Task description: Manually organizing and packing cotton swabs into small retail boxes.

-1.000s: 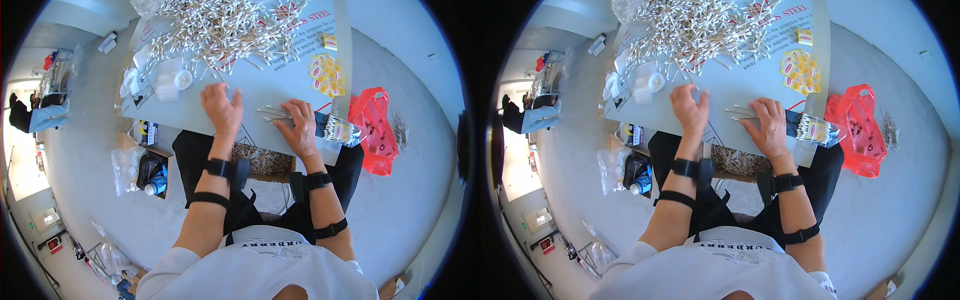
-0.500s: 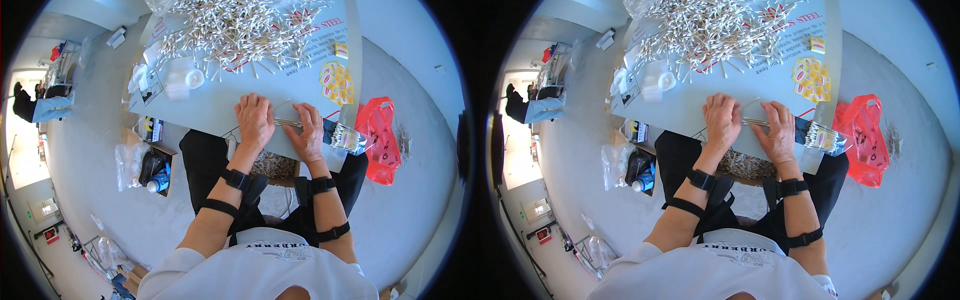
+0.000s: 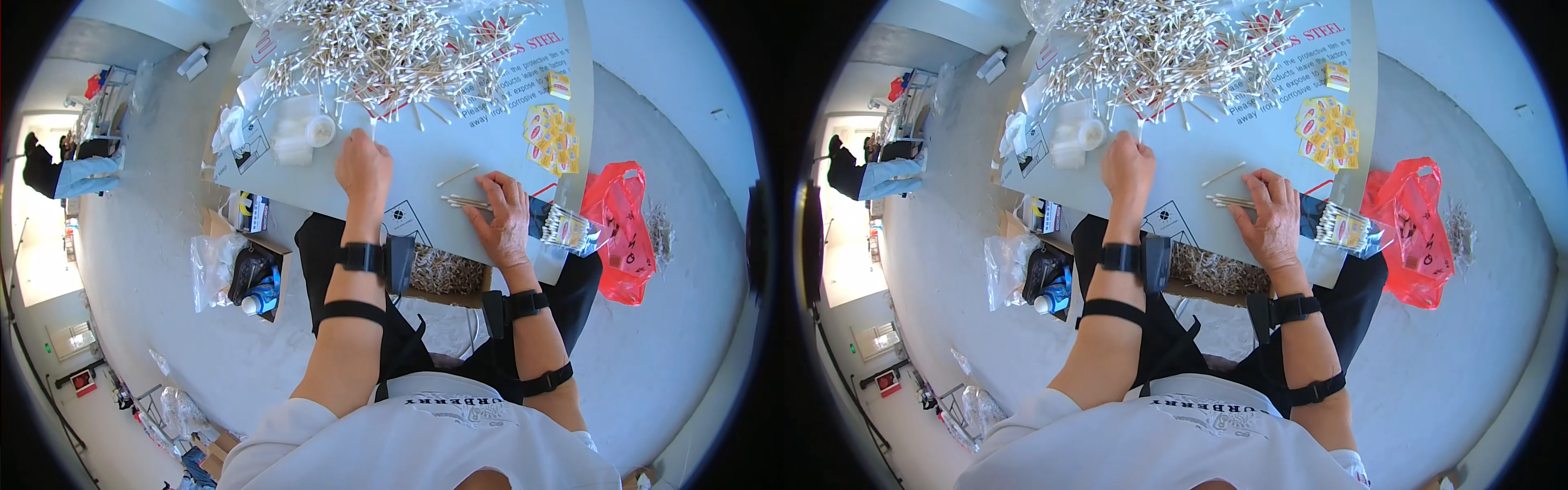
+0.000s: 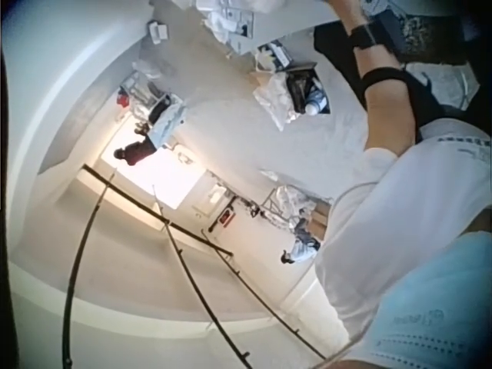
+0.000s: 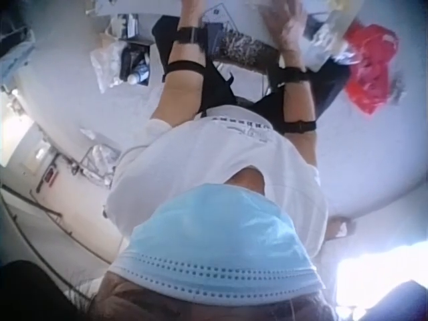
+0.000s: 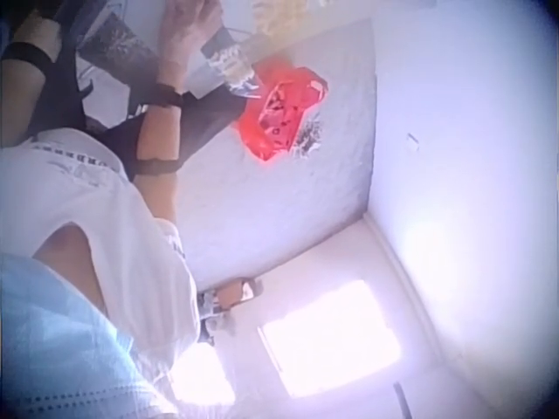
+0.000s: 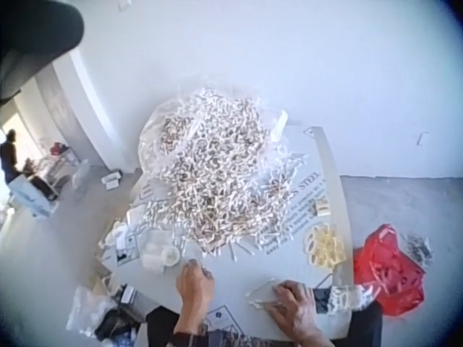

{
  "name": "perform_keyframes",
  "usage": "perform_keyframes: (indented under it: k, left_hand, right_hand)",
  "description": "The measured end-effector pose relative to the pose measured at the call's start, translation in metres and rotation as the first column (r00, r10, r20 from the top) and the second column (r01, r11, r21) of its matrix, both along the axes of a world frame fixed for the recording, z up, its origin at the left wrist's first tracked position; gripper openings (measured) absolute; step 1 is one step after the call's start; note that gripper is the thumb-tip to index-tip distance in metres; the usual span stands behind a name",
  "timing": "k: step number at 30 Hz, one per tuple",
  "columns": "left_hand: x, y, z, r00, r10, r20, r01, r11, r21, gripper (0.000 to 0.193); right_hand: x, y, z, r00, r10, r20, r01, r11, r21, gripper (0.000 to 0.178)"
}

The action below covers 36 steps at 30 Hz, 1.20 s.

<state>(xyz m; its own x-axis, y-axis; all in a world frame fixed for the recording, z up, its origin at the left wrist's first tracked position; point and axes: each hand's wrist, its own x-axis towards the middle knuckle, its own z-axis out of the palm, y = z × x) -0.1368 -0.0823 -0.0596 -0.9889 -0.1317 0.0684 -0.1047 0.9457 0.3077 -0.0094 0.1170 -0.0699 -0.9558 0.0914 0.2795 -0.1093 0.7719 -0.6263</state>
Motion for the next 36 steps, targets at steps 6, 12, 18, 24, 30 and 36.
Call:
perform_keyframes:
  k: [6, 12, 18, 24, 30, 36]
  left_hand:
    - [0.042, 0.037, -0.011, 0.888, -0.382, -0.256, 0.41, 0.91, 0.067, 0.011]
    - [0.005, 0.054, -0.015, 0.826, -0.377, -0.419, 0.492, 0.845, 0.211, 0.016]
    - [-0.048, 0.038, -0.003, 0.761, -0.541, -0.357, 0.591, 0.806, 0.038, 0.017]
    - [-0.026, 0.058, -0.005, 0.702, -0.603, -0.378, 0.668, 0.742, 0.058, 0.008]
    - [0.034, 0.082, -0.007, 0.709, -0.641, -0.294, 0.699, 0.694, 0.172, 0.012]
    - [-0.023, 0.073, -0.008, 0.784, -0.456, -0.421, 0.581, 0.778, 0.24, 0.021]
  right_hand:
    - [-0.001, -0.004, 0.006, 1.0, -0.017, 0.014, 0.016, 0.998, 0.055, 0.067]
    - [-0.001, -0.002, 0.0, 0.999, -0.011, 0.039, 0.008, 0.997, 0.083, 0.071]
    - [0.0, 0.0, 0.003, 0.999, -0.009, 0.032, 0.007, 0.996, 0.084, 0.068]
    - [-0.001, 0.0, 0.002, 1.0, 0.01, 0.012, -0.011, 0.996, 0.084, 0.064]
    - [0.002, 0.002, -0.002, 0.998, -0.061, -0.018, 0.061, 0.997, 0.045, 0.063]
    - [0.0, -0.003, 0.001, 0.999, -0.053, -0.007, 0.053, 0.997, 0.064, 0.061]
